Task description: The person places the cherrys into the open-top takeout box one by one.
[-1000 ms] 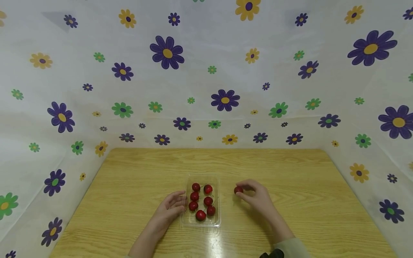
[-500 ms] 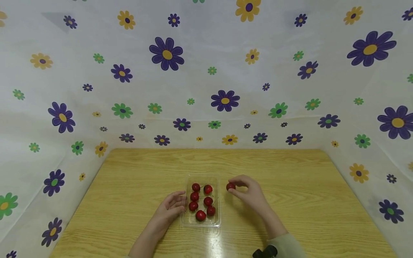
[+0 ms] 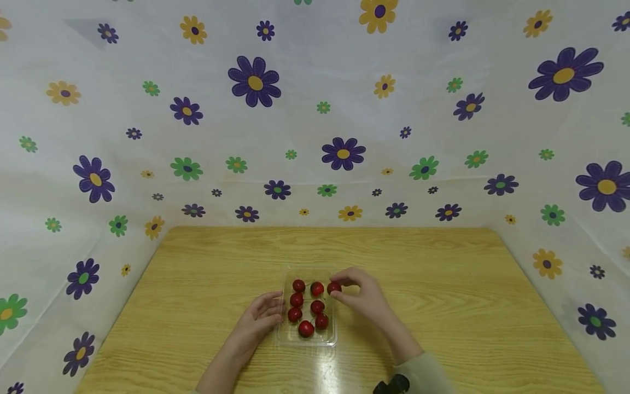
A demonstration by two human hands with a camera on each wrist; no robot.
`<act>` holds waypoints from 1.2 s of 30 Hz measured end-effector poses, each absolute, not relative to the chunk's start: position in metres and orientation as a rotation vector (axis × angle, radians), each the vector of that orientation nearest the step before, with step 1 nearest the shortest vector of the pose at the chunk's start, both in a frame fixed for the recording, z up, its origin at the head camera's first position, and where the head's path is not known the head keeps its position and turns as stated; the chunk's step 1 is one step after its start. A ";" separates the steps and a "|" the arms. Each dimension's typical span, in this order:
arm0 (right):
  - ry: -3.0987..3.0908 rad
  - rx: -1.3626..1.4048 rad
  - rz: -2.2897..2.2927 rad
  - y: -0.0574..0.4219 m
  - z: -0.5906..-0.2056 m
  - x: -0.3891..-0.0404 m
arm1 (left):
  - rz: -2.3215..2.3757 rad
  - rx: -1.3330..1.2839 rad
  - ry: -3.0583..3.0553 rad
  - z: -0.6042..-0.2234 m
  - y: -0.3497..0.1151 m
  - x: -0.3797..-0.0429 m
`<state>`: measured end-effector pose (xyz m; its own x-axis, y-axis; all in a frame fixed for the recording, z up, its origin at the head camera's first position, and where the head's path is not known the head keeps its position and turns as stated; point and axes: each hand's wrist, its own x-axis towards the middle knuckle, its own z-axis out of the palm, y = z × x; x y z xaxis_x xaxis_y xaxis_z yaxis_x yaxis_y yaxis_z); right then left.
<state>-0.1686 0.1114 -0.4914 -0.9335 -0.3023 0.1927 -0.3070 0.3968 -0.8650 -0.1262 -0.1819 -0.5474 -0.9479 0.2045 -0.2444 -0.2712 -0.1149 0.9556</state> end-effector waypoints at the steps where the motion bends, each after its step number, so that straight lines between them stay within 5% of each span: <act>1: -2.625 0.591 1.618 0.109 -0.491 -0.168 | 2.132 -0.075 1.844 -0.547 -0.182 -0.126; 36: -2.736 0.867 1.374 0.066 -0.502 -0.153 | 2.111 -0.063 1.819 -0.544 -0.184 -0.126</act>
<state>-0.1533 0.0662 -0.5020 -0.8507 -0.4861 0.2003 -0.4509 0.4788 -0.7533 -0.1256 -0.1843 -0.5435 -0.9369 0.2339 -0.2597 -0.2914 -0.1127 0.9499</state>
